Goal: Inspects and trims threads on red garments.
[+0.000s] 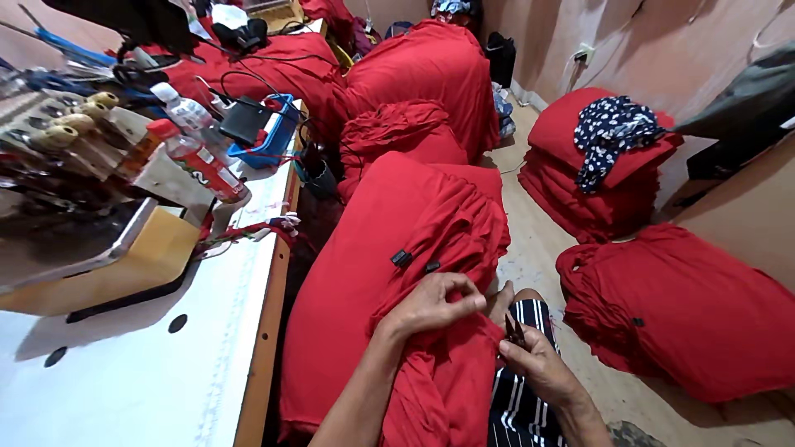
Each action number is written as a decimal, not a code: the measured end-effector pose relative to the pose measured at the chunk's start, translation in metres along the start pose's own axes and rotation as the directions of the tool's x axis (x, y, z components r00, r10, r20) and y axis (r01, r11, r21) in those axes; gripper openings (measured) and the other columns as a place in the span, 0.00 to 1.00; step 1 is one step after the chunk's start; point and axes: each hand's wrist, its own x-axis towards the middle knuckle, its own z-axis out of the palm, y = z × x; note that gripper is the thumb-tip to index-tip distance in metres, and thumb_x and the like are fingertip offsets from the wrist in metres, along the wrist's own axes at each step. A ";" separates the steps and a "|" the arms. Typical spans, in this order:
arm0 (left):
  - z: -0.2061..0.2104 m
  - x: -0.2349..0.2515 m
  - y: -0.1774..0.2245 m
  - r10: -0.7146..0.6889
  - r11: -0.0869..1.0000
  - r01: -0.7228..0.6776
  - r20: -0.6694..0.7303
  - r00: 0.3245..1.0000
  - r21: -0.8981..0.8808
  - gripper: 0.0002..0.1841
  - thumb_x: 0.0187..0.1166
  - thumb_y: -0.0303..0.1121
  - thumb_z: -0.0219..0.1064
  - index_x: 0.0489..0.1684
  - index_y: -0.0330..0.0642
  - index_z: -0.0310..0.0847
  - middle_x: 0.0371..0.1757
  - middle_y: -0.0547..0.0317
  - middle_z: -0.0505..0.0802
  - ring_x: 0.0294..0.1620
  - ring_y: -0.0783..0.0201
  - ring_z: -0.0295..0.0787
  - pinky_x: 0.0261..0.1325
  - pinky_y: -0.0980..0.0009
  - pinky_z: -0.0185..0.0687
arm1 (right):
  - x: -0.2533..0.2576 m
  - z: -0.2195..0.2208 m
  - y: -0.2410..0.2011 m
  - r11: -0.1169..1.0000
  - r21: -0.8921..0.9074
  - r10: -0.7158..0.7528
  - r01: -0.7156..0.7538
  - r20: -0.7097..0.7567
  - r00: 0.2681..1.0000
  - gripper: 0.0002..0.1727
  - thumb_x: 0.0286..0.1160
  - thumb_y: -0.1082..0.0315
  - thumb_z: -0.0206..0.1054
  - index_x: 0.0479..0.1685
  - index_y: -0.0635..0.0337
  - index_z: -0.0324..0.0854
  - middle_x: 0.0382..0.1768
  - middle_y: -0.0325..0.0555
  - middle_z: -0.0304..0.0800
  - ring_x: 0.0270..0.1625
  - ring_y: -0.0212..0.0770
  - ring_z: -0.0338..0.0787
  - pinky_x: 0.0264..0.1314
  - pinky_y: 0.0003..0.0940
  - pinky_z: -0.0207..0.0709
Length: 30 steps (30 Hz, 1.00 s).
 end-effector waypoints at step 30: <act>-0.002 -0.006 0.004 -0.039 0.863 0.070 0.072 0.997 -0.500 0.15 0.89 0.31 0.47 0.28 0.53 0.72 0.24 0.81 0.78 0.28 0.88 0.73 0.36 0.86 0.72 | -0.011 0.036 -0.014 0.452 -0.826 -0.656 0.337 -0.052 0.753 0.24 0.84 0.51 0.65 0.59 0.66 0.80 0.48 0.48 0.90 0.45 0.20 0.87 0.49 0.12 0.81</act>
